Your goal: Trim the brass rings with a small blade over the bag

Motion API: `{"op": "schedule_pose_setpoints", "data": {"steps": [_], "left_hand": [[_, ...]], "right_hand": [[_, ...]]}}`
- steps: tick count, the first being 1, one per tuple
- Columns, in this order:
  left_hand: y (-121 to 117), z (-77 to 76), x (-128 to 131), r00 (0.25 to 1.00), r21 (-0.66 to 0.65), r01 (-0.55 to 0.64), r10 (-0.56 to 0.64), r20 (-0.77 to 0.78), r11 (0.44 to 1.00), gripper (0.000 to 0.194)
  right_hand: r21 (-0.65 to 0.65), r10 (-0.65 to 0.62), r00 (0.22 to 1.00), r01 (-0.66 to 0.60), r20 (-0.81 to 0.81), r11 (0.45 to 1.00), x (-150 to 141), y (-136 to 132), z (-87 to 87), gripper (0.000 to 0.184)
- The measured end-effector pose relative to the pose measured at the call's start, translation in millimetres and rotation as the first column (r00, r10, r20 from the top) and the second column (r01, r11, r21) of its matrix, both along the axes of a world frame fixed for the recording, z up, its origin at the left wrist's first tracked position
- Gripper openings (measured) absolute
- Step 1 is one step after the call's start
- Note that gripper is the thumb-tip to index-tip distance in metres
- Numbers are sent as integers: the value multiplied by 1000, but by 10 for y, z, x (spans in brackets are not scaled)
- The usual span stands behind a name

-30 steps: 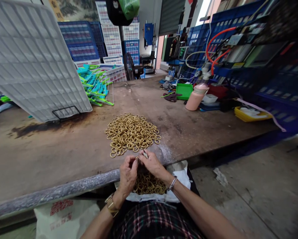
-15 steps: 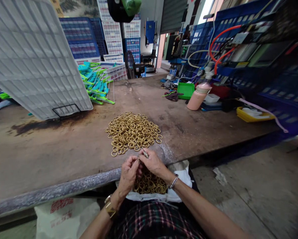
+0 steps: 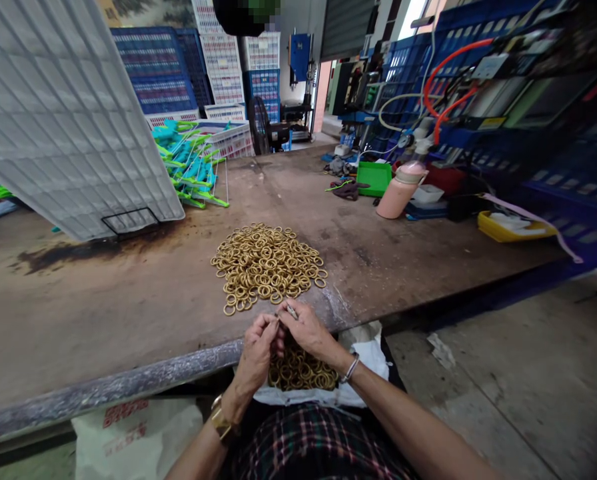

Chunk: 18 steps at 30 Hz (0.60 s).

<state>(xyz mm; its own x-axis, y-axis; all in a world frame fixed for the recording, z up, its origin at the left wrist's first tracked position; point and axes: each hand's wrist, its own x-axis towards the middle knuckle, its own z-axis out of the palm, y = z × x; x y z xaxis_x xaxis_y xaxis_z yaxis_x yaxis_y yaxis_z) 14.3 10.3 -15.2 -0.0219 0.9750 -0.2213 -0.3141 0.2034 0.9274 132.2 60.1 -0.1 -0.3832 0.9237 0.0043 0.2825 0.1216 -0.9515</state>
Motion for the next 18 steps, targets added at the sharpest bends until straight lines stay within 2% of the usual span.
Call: {"op": "schedule_pose_setpoints", "data": {"steps": [2, 4, 8, 13, 18], "left_hand": [[-2, 20, 2, 1000, -9, -18, 18, -4, 1000, 29], [1, 32, 0, 999, -15, -42, 41, -12, 999, 30], [6, 27, -11, 998, -10, -55, 55, -38, 998, 30], [-7, 14, -7, 996, 12, -31, 32, -81, 999, 28], [-1, 0, 6, 993, 26, -40, 43, -113, 999, 28]], "right_hand": [[43, -50, 997, 47, 58, 998, 18, 5, -21, 18], [132, -59, 984, 37, 167, 991, 46, 0, -57, 18], [278, 22, 903, -155, 428, 948, 100, -44, -138, 16], [293, 38, 813, -252, 582, 922, 108, -80, -146, 19], [257, 31, 758, -259, 652, 931, 67, -87, -84, 21]]}}
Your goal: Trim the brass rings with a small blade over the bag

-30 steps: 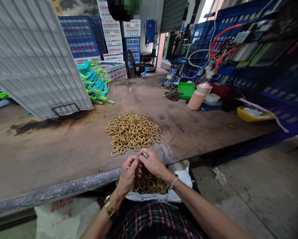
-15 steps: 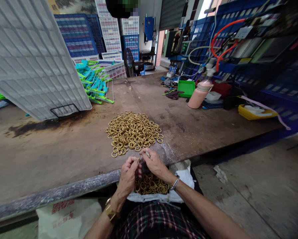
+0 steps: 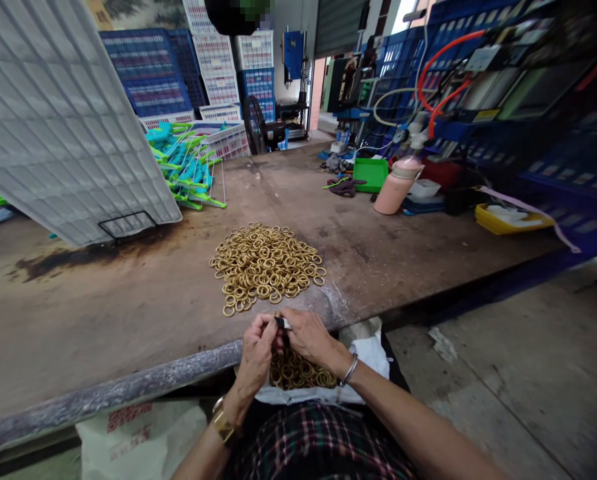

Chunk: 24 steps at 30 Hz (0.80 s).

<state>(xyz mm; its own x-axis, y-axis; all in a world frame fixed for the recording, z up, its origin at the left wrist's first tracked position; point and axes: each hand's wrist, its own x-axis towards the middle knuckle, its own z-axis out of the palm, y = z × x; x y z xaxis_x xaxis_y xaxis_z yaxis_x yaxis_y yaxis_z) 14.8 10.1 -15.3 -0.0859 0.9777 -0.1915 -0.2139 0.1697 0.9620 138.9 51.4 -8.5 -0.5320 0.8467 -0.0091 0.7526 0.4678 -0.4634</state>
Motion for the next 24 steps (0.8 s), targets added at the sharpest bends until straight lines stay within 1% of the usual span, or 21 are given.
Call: {"op": "schedule_pose_setpoints", "data": {"steps": [4, 7, 9, 11, 13, 14, 15, 16, 17, 18, 19, 20, 21, 22, 24], "left_hand": [[-21, 24, 8, 999, 11, -34, 34, -23, 999, 29], [-57, 109, 25, 999, 50, 4, -2, -33, 999, 29], [-70, 177, 40, 998, 69, 42, -45, 33, 997, 27], [-62, 228, 51, 984, 54, 46, -54, 172, 998, 25], [-36, 254, 55, 950, 12, 31, -33, 311, 999, 25], [-20, 258, 56, 932, -11, 26, -21, 361, 1000, 26], [-4, 258, 56, 918, -28, 20, -8, 395, 999, 27], [10, 255, 56, 908, -39, 12, 5, 418, 999, 27], [20, 251, 55, 902, -46, 2, 18, 431, 999, 27], [27, 244, 55, 898, -53, -10, 32, 438, 999, 28], [31, 235, 54, 898, -60, -21, 45, 437, 998, 29], [32, 224, 52, 901, -74, -29, 58, 430, 997, 30], [30, 210, 48, 905, -94, -37, 73, 419, 995, 30], [27, 194, 42, 909, -118, -44, 89, 407, 992, 31], [19, 160, 28, 918, -161, -60, 118, 379, 985, 32]], "right_hand": [[-17, -38, 997, 39, 68, 999, -18, 42, 14, 23], [-16, -59, 996, 60, 68, 998, 20, 137, -3, 25], [-51, -97, 995, 95, -35, 994, 50, 202, -19, 22], [-95, -153, 972, 138, -176, 986, 60, 235, -26, 17], [-188, -208, 917, 150, -342, 971, 42, 222, -17, 19], [-266, -229, 878, 122, -420, 956, 24, 199, -6, 23], [-362, -247, 834, 61, -494, 930, 2, 169, 8, 26], [-464, -274, 780, -23, -563, 886, -22, 135, 24, 28], [-549, -306, 729, -112, -612, 828, -45, 101, 40, 30], [-604, -331, 694, -187, -640, 775, -67, 70, 55, 31], [-636, -355, 664, -237, -658, 735, -86, 46, 69, 31], [-649, -372, 640, -267, -672, 713, -100, 29, 79, 30], [-649, -385, 622, -270, -682, 712, -110, 21, 85, 27], [-641, -396, 611, -248, -685, 727, -114, 21, 89, 24], [-609, -413, 613, -144, -673, 780, -106, 40, 89, 15]]}}
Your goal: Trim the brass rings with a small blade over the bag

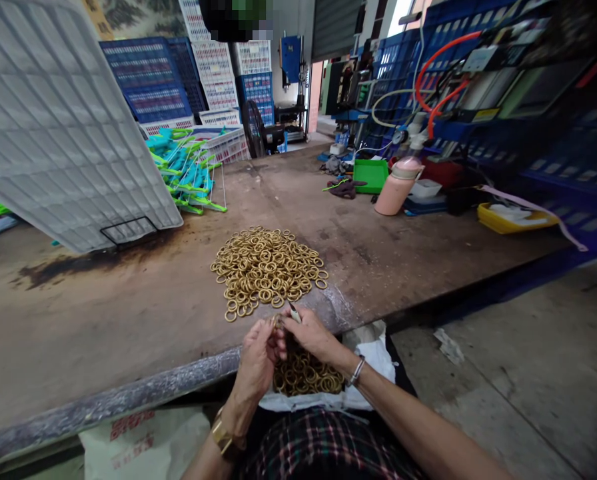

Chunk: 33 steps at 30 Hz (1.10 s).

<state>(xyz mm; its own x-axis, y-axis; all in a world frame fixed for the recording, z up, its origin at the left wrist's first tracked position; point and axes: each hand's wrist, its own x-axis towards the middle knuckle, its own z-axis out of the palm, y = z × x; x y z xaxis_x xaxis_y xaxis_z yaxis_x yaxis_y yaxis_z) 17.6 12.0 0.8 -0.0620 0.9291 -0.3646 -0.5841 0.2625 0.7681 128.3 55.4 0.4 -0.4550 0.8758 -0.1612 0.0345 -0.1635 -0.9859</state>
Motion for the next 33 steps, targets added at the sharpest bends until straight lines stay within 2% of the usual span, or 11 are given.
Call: {"op": "schedule_pose_setpoints", "data": {"steps": [3, 7, 14, 17, 20, 22, 25, 29, 33], "left_hand": [[-11, -35, -19, 999, -25, -27, 27, -27, 999, 34], [-20, -17, -23, 999, -34, -34, 33, -30, 999, 38], [-24, 4, -29, 997, -6, 37, -37, -62, 999, 33], [-22, -12, -39, 971, 1, 33, -32, -235, 999, 30], [-21, 1, -31, 876, 70, 52, -12, -481, 996, 28], [-23, 19, -18, 828, 116, 65, 12, -561, 991, 29], [-34, 28, -7, 848, 89, 89, -29, -530, 992, 29], [-62, 15, -6, 919, 12, 151, -136, -370, 988, 32], [-79, 9, 0, 935, 27, 147, -130, -330, 989, 31]], "right_hand": [[164, -113, 984, 90, 138, 982, 38, 41, 2, 7], [328, -119, 970, 44, 212, 944, 80, 58, 16, 8], [296, -80, 976, 17, 204, 955, 82, 34, 29, 12], [311, -79, 972, 6, 223, 951, 97, 36, 48, 15], [339, -74, 963, -18, 259, 941, 104, 45, 64, 15], [332, -84, 960, -10, 266, 943, 100, 53, 65, 15], [298, -104, 966, 30, 235, 954, 90, 61, 57, 16], [276, -119, 965, 51, 235, 960, 83, 46, 59, 14], [274, -92, 966, 23, 242, 961, 76, 25, 78, 14]]}}
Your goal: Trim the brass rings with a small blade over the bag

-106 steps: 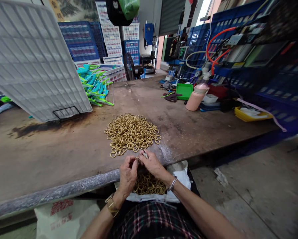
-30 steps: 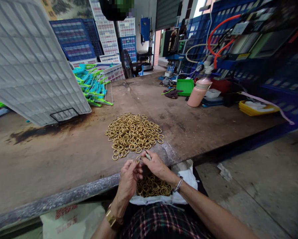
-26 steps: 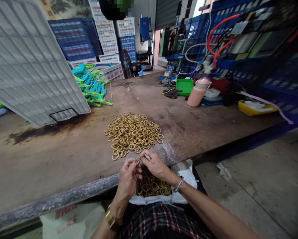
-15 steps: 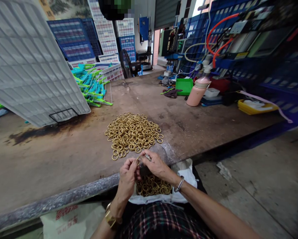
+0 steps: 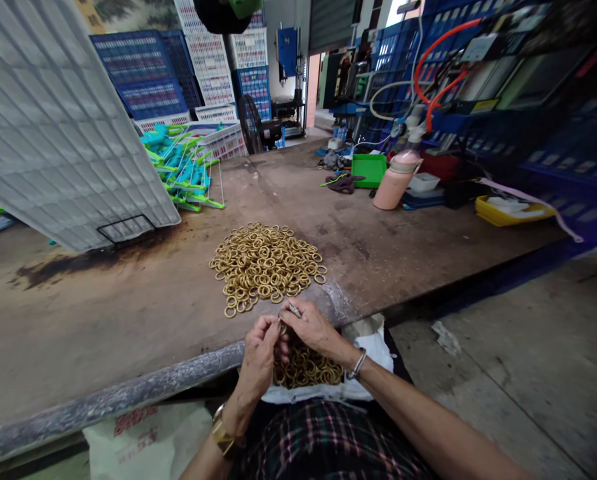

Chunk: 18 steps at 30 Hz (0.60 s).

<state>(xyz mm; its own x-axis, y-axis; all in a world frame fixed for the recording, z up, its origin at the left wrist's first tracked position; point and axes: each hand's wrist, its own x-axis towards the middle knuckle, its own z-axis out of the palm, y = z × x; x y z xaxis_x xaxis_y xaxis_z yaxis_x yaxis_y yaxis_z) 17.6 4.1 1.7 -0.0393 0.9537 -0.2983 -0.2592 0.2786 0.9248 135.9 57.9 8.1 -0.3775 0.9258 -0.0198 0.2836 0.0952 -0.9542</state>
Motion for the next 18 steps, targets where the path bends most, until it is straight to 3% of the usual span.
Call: {"op": "schedule_pose_setpoints", "data": {"steps": [4, 7, 12, 18], "left_hand": [[-3, -17, 1, 999, 13, -32, 32, 9, 999, 29], [1, -38, -8, 999, 23, -46, 45, 10, 999, 28], [10, -56, -17, 998, 38, -47, 49, -34, 998, 28], [21, -56, -14, 994, 40, -62, 65, -89, 997, 31]], "right_hand": [[1, -7, 1000, 7, 3, 1000, 5, 10, -11, 18], [101, -20, 990, 6, 137, 995, 28, 13, -51, 18], [255, 94, 901, -218, 424, 942, 61, -31, -124, 14], [273, 97, 811, -303, 577, 913, 53, -42, -148, 20]]}}
